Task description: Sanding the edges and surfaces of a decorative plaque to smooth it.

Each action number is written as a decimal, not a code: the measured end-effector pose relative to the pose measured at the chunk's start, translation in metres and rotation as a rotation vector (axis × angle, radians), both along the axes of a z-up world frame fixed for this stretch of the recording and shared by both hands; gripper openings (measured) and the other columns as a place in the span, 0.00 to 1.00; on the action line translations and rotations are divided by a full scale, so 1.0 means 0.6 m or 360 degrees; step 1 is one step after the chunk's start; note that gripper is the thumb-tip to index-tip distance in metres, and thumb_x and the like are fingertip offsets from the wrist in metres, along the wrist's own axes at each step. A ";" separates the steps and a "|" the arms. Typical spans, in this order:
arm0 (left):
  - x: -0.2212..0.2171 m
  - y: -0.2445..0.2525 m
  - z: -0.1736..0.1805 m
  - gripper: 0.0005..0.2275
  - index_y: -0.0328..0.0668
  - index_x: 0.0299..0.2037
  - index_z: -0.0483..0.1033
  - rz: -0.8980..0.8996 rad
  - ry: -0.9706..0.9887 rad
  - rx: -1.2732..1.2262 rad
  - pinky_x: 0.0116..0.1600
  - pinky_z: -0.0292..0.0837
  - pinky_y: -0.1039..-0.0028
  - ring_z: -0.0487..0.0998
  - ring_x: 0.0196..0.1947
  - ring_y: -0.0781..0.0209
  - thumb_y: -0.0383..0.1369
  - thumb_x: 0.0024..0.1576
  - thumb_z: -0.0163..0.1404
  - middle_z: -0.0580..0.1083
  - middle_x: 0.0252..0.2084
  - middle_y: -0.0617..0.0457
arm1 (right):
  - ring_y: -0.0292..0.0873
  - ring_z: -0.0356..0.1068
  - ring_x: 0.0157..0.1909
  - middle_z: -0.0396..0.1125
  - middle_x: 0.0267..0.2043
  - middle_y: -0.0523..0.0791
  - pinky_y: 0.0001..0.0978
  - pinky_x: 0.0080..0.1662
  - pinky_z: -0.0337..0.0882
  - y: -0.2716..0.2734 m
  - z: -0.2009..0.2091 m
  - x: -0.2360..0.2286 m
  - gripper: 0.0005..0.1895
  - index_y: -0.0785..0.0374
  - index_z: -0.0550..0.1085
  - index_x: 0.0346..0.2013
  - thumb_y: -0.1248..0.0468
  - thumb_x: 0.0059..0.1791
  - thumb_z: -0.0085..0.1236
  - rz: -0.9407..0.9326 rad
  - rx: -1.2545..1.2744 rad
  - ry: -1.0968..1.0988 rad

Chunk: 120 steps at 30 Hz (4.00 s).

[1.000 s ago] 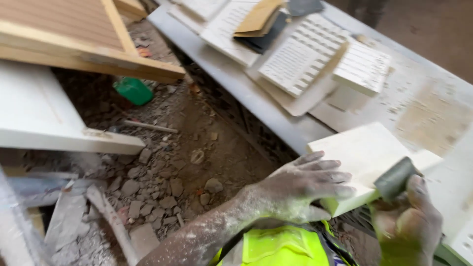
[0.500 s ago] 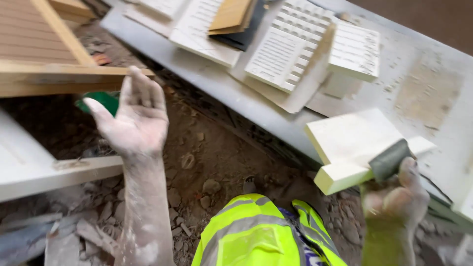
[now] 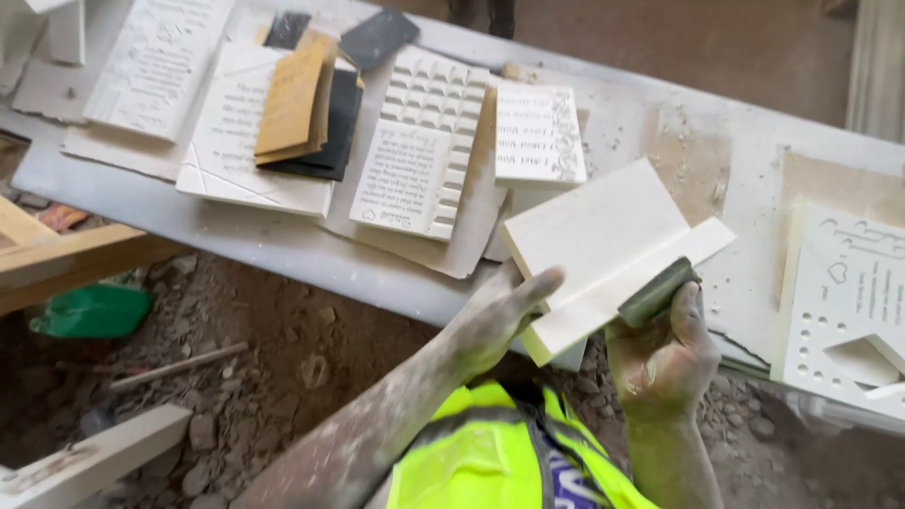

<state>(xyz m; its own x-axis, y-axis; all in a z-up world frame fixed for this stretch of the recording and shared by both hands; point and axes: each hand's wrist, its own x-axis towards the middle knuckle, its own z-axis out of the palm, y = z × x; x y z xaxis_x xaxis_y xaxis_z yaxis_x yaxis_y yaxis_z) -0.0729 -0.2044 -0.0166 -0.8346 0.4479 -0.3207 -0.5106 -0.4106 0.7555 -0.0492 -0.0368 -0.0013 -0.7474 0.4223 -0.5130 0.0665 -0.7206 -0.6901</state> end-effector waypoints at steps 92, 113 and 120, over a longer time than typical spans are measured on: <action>-0.225 0.065 -0.090 0.31 0.29 0.63 0.69 -0.0345 -0.0126 -0.0526 0.54 0.80 0.52 0.78 0.54 0.51 0.35 0.49 0.64 0.77 0.52 0.41 | 0.42 0.71 0.34 0.71 0.32 0.35 0.44 0.47 0.69 0.295 -0.278 0.047 0.13 0.46 0.74 0.29 0.52 0.55 0.68 0.0029 0.3664 -0.0458; -0.221 0.110 -0.094 0.35 0.35 0.67 0.66 -0.0191 0.0045 -0.0878 0.76 0.09 0.64 0.66 0.70 0.44 0.43 0.50 0.62 0.72 0.63 0.37 | 0.47 0.69 0.27 0.65 0.21 0.45 0.41 0.44 0.74 0.192 -0.234 0.043 0.06 0.61 0.75 0.28 0.67 0.46 0.66 0.0177 0.3384 -0.0687; -0.226 0.106 -0.102 0.40 0.27 0.70 0.58 -0.0193 -0.0184 -0.0769 0.67 0.64 0.43 0.65 0.70 0.38 0.39 0.49 0.64 0.68 0.66 0.30 | 0.53 0.73 0.32 0.69 0.24 0.51 0.51 0.51 0.74 0.128 -0.116 -0.018 0.00 0.69 0.78 0.34 0.73 0.50 0.63 0.0075 0.3365 -0.0330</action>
<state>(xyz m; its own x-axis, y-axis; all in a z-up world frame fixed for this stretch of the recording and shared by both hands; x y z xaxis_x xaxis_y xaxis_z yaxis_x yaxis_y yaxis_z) -0.2086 -0.1407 -0.0776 -0.7324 0.3173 -0.6025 -0.6246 0.0392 0.7799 -0.0602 0.0399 -0.0710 -0.7813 0.3161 0.5381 0.2199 0.9464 -0.2366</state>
